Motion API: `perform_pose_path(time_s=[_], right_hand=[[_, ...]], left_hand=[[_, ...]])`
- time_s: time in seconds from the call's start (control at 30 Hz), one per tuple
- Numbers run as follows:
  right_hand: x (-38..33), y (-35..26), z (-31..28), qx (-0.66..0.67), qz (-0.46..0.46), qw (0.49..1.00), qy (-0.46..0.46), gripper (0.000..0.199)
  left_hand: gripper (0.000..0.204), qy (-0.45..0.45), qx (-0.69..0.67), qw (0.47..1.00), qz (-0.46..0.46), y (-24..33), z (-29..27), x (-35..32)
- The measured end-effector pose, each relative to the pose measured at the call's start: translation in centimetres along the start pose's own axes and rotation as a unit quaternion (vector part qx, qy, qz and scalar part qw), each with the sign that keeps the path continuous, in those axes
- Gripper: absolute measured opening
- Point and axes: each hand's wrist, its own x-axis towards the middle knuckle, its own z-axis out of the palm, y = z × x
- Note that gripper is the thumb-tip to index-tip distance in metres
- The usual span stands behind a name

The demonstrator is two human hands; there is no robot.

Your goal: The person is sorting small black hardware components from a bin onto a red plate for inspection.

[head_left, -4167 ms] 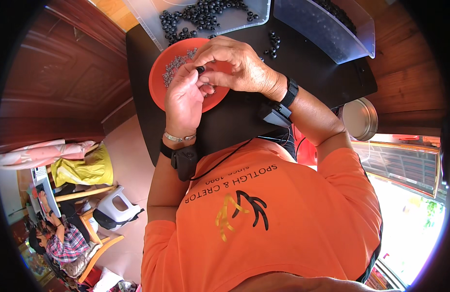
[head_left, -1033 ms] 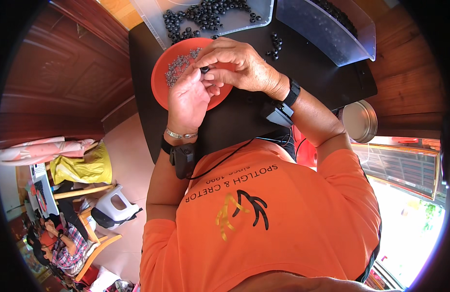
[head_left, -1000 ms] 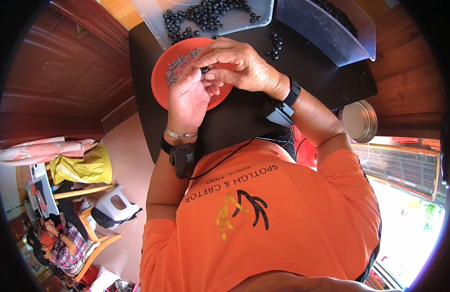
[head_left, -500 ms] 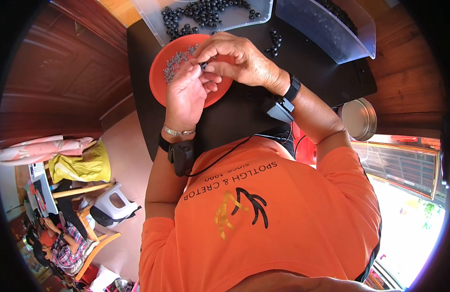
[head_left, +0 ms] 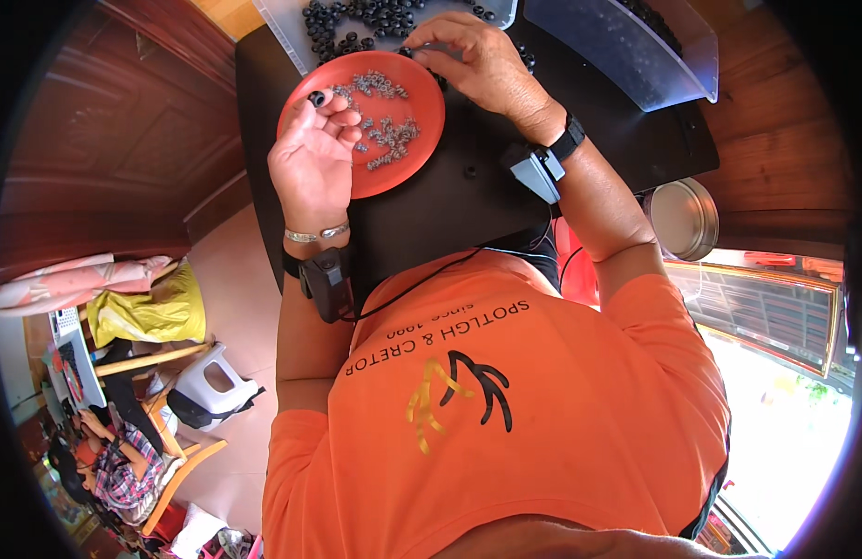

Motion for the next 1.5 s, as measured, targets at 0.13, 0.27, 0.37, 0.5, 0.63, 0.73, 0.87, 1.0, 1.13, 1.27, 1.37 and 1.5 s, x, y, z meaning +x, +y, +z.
perform_pose_path(time_s=[0.13,0.27,0.37,0.5,0.63,0.73,0.87,1.0,1.13,1.27,1.37,1.5], right_hand=[[-1.2,2.1,1.2,-0.018,0.124,0.991,-0.050,0.017],[-1.3,2.5,1.5,-0.075,0.046,0.995,-0.039,0.013],[-1.1,2.6,1.1,-0.098,0.037,0.994,-0.026,0.013],[-1.0,1.8,1.1,-0.092,0.029,0.994,-0.055,0.013],[-1.3,0.7,2.5,-0.050,0.014,0.994,-0.098,0.013],[-1.3,0.3,3.4,-0.102,-0.034,0.985,-0.137,0.014],[-0.4,-0.3,3.8,-0.104,-0.048,0.978,-0.173,0.017],[0.0,0.7,4.8,-0.183,-0.056,0.965,-0.181,0.014],[-0.1,1.5,5.4,-0.243,-0.072,0.950,-0.182,0.012],[0.3,0.7,5.2,-0.220,-0.088,0.956,-0.173,0.012],[1.0,0.1,5.4,-0.215,-0.113,0.950,-0.198,0.010],[1.2,0.8,6.3,-0.309,-0.124,0.903,-0.272,0.011]], left_hand=[[0.021,-0.001,-0.007,1.000,-0.007,-0.2,0.3,-0.2],[0.020,0.004,-0.005,1.000,-0.007,-0.1,0.4,-0.3],[0.020,0.001,-0.008,1.000,-0.008,-0.1,0.4,-0.2],[0.020,0.033,-0.022,0.999,0.000,0.0,0.3,-0.3],[0.018,0.084,-0.039,0.994,0.065,0.7,-0.9,0.1],[0.017,0.124,-0.065,0.985,0.097,1.1,-1.1,0.0],[0.017,0.157,-0.062,0.981,0.097,1.0,-0.7,0.0],[0.016,0.166,-0.063,0.980,0.091,1.0,-0.1,-0.2],[0.016,0.171,-0.057,0.980,0.086,0.8,0.2,-0.1],[0.018,0.175,-0.060,0.980,0.079,0.8,0.3,-0.3],[0.019,0.169,-0.057,0.981,0.075,0.7,0.3,-0.3],[0.019,0.153,-0.043,0.985,0.061,0.4,0.4,-0.3]])
